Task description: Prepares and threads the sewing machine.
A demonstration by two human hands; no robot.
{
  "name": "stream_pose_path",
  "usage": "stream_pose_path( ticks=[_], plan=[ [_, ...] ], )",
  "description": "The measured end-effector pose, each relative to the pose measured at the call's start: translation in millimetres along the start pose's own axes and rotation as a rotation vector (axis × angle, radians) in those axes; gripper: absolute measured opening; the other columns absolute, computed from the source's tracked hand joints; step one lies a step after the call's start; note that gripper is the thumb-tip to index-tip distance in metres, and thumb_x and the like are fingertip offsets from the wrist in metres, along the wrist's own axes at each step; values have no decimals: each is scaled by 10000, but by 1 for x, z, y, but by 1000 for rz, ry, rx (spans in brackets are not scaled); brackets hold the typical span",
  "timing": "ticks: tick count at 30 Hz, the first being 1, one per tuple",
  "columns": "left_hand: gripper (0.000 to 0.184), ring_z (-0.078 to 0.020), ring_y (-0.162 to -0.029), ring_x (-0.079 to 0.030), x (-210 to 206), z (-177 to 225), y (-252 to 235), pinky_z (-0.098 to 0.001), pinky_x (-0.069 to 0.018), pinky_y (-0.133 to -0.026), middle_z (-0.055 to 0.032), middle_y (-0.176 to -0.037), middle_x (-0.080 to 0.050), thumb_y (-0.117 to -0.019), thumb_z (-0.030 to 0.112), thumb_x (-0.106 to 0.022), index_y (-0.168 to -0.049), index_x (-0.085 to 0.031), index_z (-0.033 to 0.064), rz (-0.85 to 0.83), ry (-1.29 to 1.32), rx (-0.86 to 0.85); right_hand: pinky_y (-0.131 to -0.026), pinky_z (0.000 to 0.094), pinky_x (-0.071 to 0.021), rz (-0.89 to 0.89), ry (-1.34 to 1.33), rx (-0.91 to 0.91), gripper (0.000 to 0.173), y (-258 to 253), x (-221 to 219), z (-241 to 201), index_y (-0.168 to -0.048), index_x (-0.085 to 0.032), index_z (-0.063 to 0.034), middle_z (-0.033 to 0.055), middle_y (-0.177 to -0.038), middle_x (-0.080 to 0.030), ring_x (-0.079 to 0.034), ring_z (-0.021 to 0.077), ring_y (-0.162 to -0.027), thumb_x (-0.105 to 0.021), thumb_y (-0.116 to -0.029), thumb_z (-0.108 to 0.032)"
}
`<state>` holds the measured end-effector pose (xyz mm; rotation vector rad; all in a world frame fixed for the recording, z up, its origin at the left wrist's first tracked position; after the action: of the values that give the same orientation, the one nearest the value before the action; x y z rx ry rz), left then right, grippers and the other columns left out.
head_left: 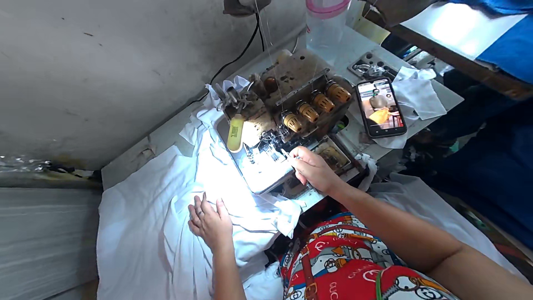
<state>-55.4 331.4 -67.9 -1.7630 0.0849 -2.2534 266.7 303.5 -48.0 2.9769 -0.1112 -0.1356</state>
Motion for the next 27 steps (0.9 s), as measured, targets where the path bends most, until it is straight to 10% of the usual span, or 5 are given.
stream_pose_path(
  ticks=[27],
  plan=[
    [550, -468, -1491, -320, 1, 1, 1, -681, -174, -1171, -219, -1566, -445, -1063, 391, -410, -1454, -537, 25, 23, 31, -13, -533, 158, -401, -17, 11, 3, 165, -1, -1, -3, -998, -564, -33, -68, -573, -435, -448, 0, -496, -444, -1064, -125]
  ],
)
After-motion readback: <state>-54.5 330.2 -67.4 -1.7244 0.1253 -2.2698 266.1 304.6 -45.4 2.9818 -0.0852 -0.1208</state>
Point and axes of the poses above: each hand's wrist, its own y-axis away from the middle knuckle, its own x-axis out of the back of the hand, z = x × y, the point moved 10 cm from there along -y, towards the middle knuckle
